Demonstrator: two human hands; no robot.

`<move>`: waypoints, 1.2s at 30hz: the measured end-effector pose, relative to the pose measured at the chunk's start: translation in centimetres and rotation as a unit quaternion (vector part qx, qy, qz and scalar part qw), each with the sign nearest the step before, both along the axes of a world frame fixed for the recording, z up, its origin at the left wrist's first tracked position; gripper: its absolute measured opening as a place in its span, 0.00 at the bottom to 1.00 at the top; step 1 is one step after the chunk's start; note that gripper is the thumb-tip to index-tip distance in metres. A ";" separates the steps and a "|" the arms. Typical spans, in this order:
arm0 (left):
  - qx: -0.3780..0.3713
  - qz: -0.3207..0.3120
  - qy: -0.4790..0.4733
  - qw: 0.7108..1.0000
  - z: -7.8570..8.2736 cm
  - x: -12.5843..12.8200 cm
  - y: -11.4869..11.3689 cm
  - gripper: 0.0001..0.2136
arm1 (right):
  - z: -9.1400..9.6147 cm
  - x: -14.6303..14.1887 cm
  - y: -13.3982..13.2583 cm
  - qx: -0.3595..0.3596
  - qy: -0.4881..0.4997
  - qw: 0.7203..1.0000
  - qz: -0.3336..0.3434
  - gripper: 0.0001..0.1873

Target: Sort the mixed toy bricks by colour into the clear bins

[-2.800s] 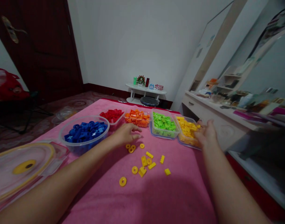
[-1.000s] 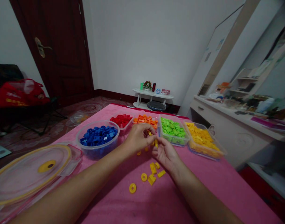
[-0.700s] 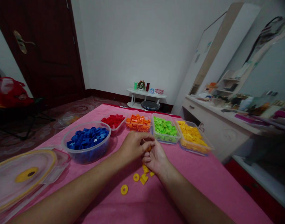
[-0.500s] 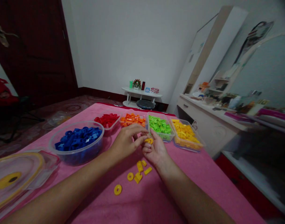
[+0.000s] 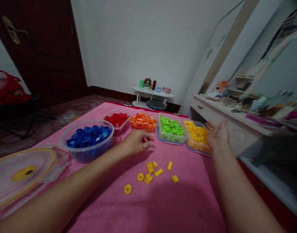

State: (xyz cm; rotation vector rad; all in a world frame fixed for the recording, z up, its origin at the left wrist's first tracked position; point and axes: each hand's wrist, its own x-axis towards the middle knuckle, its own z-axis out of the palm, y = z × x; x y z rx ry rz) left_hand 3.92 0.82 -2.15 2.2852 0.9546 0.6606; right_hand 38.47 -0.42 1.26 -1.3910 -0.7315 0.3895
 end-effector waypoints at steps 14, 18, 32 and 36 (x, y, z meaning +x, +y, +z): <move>0.062 -0.098 0.219 0.969 -0.7 1.6 -5.3 0.20 | 1.2 -14.0 -2.8 -0.045 -0.248 0.908 0.335 0.12; 0.004 -0.082 0.173 0.981 -0.4 0.2 -2.5 0.12 | 0.0 -14.5 -2.8 -0.128 -0.324 0.845 0.405 0.08; 0.020 0.014 0.214 0.977 -0.7 -2.9 1.2 0.21 | -3.4 -17.8 -5.4 -0.333 -0.512 0.670 0.422 0.28; 0.069 0.048 0.247 0.965 -0.8 -2.3 0.9 0.15 | -3.5 -18.3 -4.9 -0.319 -0.568 0.657 0.380 0.06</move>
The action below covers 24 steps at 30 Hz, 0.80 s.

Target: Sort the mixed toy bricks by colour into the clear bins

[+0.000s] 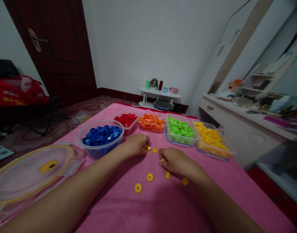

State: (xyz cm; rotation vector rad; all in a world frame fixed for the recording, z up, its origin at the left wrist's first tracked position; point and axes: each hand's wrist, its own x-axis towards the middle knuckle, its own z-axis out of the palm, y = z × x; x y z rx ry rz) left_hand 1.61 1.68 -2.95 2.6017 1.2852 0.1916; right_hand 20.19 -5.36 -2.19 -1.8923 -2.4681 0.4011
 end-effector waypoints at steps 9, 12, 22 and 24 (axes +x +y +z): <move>0.001 0.004 -0.018 1.000 -0.8 0.4 0.4 0.14 | -3.3 -0.7 3.1 0.159 0.198 0.967 0.018 0.08; -0.028 0.010 -0.059 0.998 -1.4 0.2 1.0 0.11 | -4.5 -1.2 3.4 0.156 0.231 0.959 0.049 0.09; 0.063 -0.013 -0.470 0.880 0.9 1.6 0.8 0.10 | -1.7 -1.9 2.7 -0.218 0.780 0.554 -0.192 0.18; 0.096 -0.068 -0.447 0.887 1.4 2.2 -0.3 0.09 | -0.9 -2.4 2.1 -0.273 0.809 0.483 -0.196 0.23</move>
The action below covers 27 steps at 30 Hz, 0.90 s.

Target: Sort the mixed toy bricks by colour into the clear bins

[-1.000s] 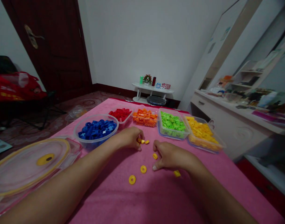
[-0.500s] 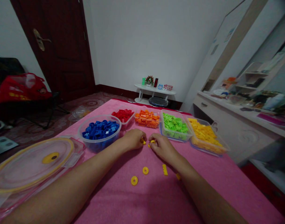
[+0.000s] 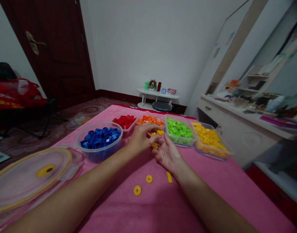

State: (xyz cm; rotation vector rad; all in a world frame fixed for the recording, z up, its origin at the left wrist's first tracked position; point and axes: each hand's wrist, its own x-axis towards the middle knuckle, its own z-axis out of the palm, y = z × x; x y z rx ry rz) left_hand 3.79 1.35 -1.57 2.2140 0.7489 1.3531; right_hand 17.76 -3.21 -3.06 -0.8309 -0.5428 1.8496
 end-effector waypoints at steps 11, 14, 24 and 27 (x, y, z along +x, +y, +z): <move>0.078 -0.051 0.142 0.985 0.4 0.3 -1.7 0.17 | 2.8 2.7 0.6 -0.003 0.071 0.991 -0.110 0.21; 0.060 -0.102 0.153 0.981 0.6 0.4 -2.2 0.12 | 5.4 8.0 1.4 0.092 0.009 0.971 -0.219 0.22; 0.028 -0.260 0.279 0.924 -1.5 2.2 -4.9 0.24 | 2.9 22.1 2.2 0.151 -0.471 0.680 -0.542 0.15; 0.059 -0.281 0.311 0.906 -2.8 2.8 -5.6 0.24 | 1.7 22.3 2.4 0.156 -0.702 0.527 -0.454 0.18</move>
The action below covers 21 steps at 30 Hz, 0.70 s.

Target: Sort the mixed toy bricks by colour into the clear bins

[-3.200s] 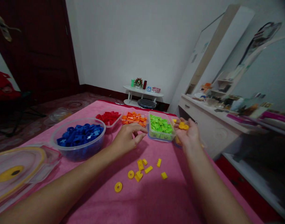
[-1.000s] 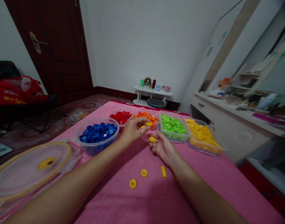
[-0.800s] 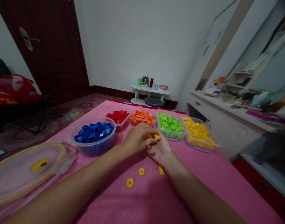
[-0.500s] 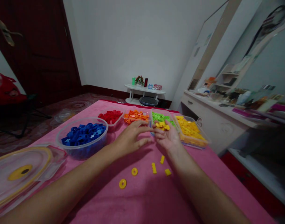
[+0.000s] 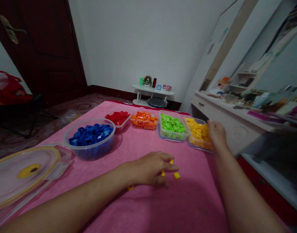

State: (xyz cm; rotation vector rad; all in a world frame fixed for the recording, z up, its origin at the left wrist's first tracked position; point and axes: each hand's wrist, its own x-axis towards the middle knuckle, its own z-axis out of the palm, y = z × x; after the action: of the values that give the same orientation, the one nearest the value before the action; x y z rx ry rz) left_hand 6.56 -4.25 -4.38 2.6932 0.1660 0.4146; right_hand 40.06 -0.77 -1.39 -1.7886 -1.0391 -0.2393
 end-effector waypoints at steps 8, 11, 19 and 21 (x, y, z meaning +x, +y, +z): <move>0.028 0.072 0.055 0.996 -0.3 -0.6 0.5 0.07 | 3.4 -8.8 -1.6 -0.191 -0.073 0.918 0.341 0.11; 0.014 0.108 0.069 0.992 0.6 -1.5 1.3 0.05 | 3.1 -12.8 -3.3 -0.438 -0.048 0.791 0.425 0.10; -0.125 0.153 0.196 0.960 4.7 -4.2 2.4 0.03 | 0.4 -15.5 -3.9 -0.565 -0.005 0.694 0.445 0.06; -0.110 0.124 0.227 0.960 5.0 -5.0 1.7 0.03 | 1.3 -14.9 -4.1 -0.558 0.012 0.692 0.458 0.04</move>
State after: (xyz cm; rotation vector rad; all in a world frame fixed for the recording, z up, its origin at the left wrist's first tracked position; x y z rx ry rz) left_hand 1.53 -2.55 0.61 2.5067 0.6444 -0.1554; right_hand 25.19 -4.87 -0.11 -1.8986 -2.1761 1.3043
